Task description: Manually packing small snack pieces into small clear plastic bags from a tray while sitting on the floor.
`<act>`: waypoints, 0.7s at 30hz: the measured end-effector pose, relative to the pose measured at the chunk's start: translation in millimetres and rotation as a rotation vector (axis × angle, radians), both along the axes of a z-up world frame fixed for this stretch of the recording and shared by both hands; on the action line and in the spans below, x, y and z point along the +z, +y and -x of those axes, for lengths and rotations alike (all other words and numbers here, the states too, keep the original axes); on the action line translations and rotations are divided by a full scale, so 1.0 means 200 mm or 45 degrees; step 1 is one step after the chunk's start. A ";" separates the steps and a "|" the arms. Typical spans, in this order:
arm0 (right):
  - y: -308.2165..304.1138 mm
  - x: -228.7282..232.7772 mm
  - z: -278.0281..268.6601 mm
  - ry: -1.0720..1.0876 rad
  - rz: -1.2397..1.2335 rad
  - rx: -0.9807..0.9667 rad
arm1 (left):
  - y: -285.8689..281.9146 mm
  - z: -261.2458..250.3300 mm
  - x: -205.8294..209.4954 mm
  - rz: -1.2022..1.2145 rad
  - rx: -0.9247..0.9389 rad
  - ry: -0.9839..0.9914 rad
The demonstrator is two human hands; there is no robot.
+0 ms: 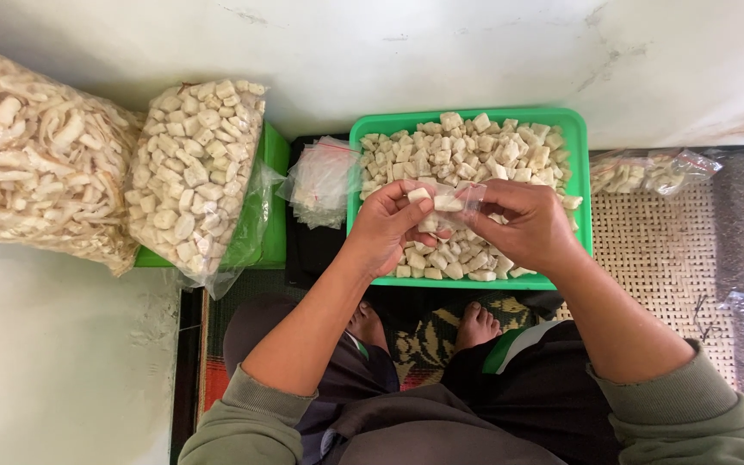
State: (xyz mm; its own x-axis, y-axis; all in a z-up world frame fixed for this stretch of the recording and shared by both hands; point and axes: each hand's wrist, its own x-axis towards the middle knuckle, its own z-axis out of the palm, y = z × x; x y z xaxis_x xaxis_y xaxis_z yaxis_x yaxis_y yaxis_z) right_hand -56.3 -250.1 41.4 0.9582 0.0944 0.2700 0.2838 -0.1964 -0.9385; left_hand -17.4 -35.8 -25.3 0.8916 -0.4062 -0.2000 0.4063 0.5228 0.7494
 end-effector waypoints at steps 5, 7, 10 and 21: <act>0.00 0.00 0.03 0.274 -0.071 -0.048 | -0.01 0.00 0.03 -0.090 0.032 -0.045; 0.02 0.01 0.03 0.380 -0.162 -0.084 | -0.01 0.00 0.05 -0.124 0.030 -0.064; 0.02 -0.01 0.03 0.444 -0.282 -0.091 | -0.02 0.01 0.04 -0.131 0.052 -0.067; 0.05 -0.05 0.04 -0.205 0.006 -0.170 | -0.03 0.04 0.09 -0.079 0.043 -0.051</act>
